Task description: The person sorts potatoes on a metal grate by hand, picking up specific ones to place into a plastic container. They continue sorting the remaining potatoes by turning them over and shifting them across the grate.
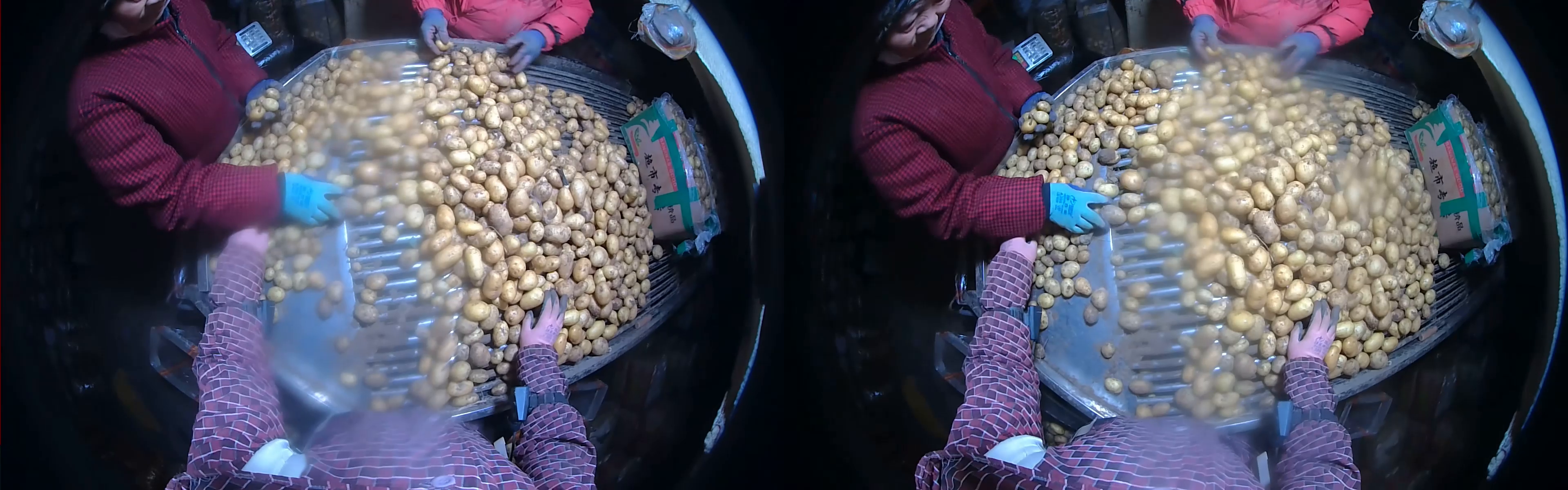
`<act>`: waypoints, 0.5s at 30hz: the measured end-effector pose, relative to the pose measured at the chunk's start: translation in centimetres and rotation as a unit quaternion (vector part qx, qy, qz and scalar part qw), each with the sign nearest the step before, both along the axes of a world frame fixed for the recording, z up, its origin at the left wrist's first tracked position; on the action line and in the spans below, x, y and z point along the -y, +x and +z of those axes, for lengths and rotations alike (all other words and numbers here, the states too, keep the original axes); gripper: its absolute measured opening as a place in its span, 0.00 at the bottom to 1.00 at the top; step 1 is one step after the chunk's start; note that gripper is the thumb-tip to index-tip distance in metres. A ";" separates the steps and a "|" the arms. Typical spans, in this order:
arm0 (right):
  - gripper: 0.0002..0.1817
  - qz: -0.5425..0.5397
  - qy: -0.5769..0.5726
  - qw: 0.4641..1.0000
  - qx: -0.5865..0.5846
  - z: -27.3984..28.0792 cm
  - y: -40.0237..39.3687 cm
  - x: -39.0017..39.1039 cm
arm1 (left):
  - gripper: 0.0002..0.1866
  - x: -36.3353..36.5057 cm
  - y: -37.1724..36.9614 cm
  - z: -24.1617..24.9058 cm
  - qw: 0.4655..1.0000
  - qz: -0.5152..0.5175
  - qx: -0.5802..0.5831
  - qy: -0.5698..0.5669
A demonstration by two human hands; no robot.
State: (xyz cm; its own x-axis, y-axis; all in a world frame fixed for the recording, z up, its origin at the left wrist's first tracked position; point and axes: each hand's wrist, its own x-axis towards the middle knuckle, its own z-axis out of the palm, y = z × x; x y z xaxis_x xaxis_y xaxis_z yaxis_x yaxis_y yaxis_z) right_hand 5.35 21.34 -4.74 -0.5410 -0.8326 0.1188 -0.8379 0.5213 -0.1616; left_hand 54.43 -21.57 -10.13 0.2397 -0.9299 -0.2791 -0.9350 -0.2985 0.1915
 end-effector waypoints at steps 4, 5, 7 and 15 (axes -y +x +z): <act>0.37 0.001 0.000 1.000 0.004 0.2 0.1 0.0 | 0.23 -0.6 -0.3 -0.1 1.000 -0.015 -0.010 0.005; 0.38 0.000 0.001 1.000 0.004 0.3 0.2 0.0 | 0.23 -0.7 -0.5 0.0 1.000 -0.022 -0.013 0.007; 0.38 0.001 -0.003 1.000 0.004 0.0 0.0 -0.1 | 0.23 -1.1 -1.3 0.1 0.999 -0.040 -0.017 0.013; 0.36 0.015 -0.019 1.000 -0.005 -0.7 -0.7 -0.5 | 0.25 -5.0 -2.8 0.2 0.982 -0.130 -0.125 -0.050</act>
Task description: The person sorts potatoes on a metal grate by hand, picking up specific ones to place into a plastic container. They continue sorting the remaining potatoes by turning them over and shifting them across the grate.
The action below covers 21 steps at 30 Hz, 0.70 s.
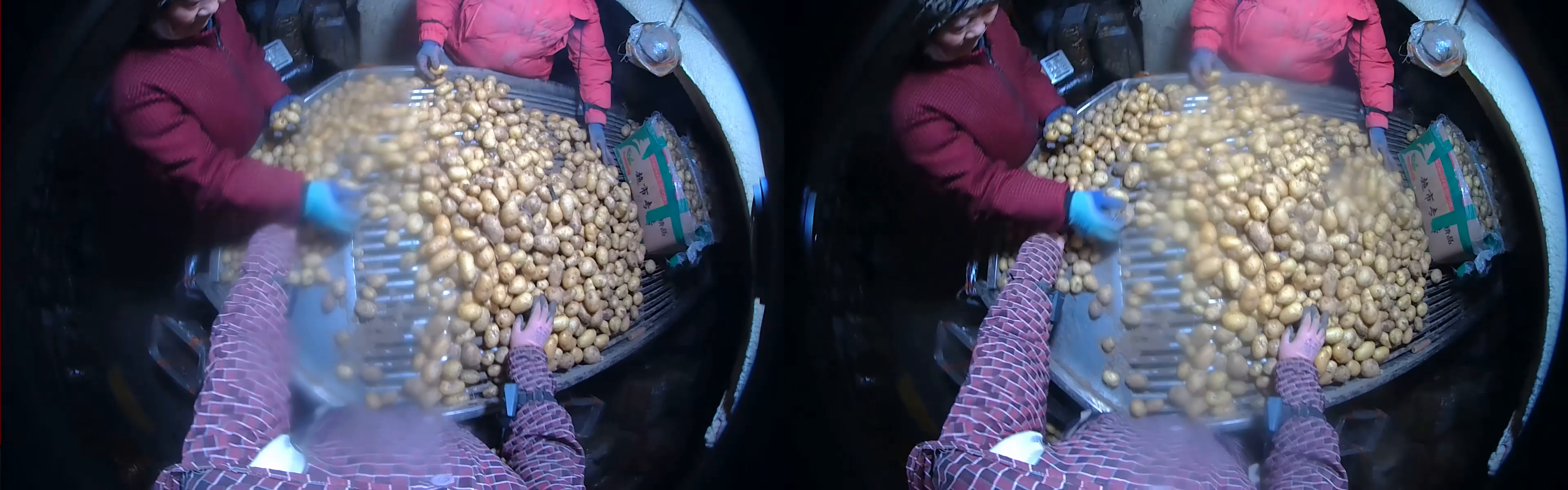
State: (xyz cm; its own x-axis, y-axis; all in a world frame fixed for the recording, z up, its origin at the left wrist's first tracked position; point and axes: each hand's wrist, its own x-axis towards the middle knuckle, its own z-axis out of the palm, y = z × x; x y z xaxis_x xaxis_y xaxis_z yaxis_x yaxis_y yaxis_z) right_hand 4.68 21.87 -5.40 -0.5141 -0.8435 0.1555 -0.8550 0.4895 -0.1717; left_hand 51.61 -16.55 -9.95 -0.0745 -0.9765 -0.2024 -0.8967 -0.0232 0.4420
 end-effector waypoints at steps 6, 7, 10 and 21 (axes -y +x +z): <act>0.36 0.008 -0.028 0.999 -0.016 -0.4 0.1 -0.1 | 0.26 -12.2 8.2 -2.3 0.954 0.006 -0.296 -0.039; 0.36 0.015 -0.033 0.999 -0.017 -0.6 0.0 -0.2 | 0.26 -14.6 9.3 -2.6 0.918 0.017 -0.396 0.021; 0.37 0.014 -0.034 0.999 -0.030 -1.2 -0.3 -0.3 | 0.24 -22.1 5.3 6.8 0.592 0.173 -0.760 0.206; 0.37 0.032 -0.002 0.997 -0.070 -2.3 -1.1 -0.6 | 0.22 -31.3 12.9 4.9 0.379 0.173 -0.894 0.162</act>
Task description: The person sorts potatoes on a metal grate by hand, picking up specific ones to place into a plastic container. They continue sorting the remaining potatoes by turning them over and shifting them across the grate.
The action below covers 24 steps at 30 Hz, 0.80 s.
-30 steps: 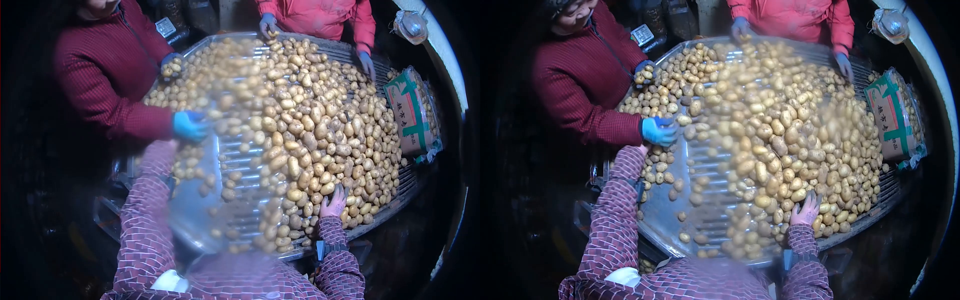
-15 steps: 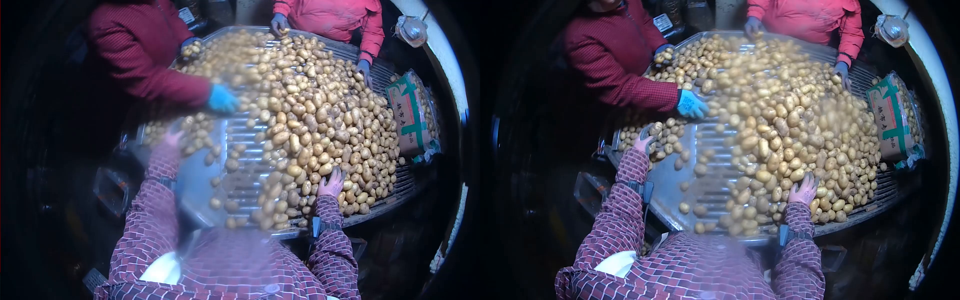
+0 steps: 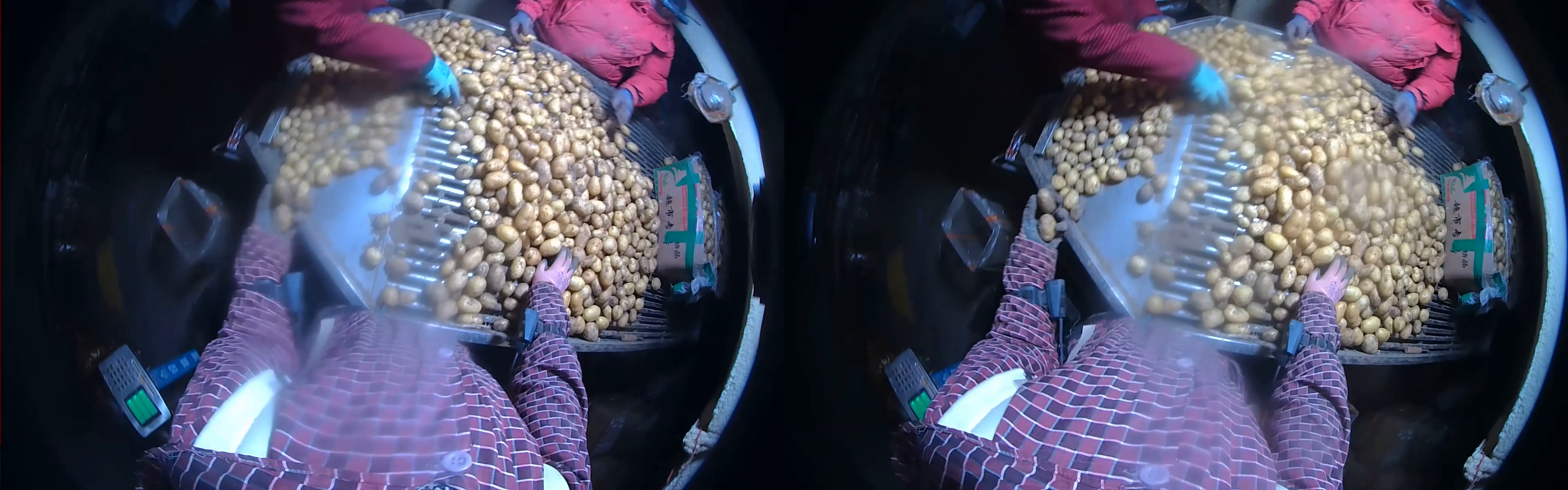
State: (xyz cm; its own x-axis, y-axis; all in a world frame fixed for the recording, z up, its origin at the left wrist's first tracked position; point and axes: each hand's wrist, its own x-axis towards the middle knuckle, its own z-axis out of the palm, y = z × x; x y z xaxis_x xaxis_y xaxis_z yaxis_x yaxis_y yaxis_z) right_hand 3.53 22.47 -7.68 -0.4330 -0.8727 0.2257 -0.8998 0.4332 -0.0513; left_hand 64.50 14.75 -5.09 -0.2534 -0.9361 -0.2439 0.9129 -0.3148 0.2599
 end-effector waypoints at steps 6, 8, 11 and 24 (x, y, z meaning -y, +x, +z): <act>0.39 -0.009 0.039 0.999 -0.026 -0.9 -0.9 0.3 | 0.20 -17.4 16.1 -12.3 0.896 0.065 0.401 0.180; 0.42 -0.030 0.060 0.998 -0.011 -0.9 -1.0 0.6 | 0.21 -19.7 13.0 -8.1 0.695 0.077 0.619 0.359; 0.44 -0.037 0.110 0.993 -0.017 0.0 -0.6 0.8 | 0.30 -18.3 13.8 -10.3 0.571 0.161 0.649 0.477; 0.38 -0.019 0.197 0.980 0.008 2.0 11.2 -6.7 | 0.36 0.6 -30.7 0.4 0.415 -0.213 0.698 -0.544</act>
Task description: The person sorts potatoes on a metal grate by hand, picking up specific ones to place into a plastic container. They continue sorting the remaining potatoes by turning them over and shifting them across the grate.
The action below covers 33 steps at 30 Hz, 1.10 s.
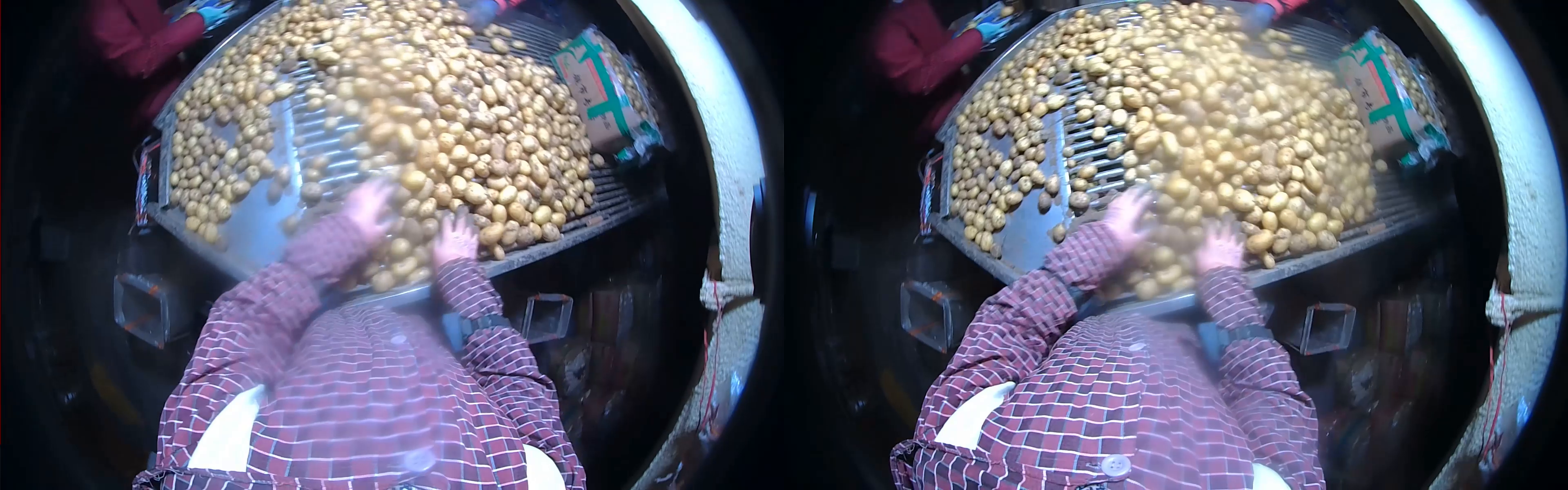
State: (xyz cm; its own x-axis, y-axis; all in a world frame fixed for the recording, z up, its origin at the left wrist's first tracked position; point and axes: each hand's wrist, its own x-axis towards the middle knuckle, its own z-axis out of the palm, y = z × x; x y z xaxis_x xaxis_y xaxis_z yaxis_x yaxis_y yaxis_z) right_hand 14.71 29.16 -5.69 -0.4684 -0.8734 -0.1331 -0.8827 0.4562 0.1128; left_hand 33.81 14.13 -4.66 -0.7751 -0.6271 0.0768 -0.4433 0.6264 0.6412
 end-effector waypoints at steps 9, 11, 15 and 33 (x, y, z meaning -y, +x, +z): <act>0.41 0.073 0.066 0.975 0.198 3.7 10.2 0.2 | 0.38 -0.9 2.1 1.4 0.963 -0.155 0.178 -0.130; 0.44 0.155 0.018 0.965 0.209 2.7 12.4 0.4 | 0.42 -0.5 5.8 0.6 0.971 -0.095 0.159 -0.152; 0.38 0.289 -0.050 0.887 0.355 0.7 14.0 0.8 | 0.44 0.2 12.6 -2.9 0.984 -0.015 0.166 -0.068; 0.18 -0.039 -0.271 0.880 0.389 5.9 3.5 -0.4 | 0.26 0.5 19.7 -6.8 0.958 0.283 0.051 0.011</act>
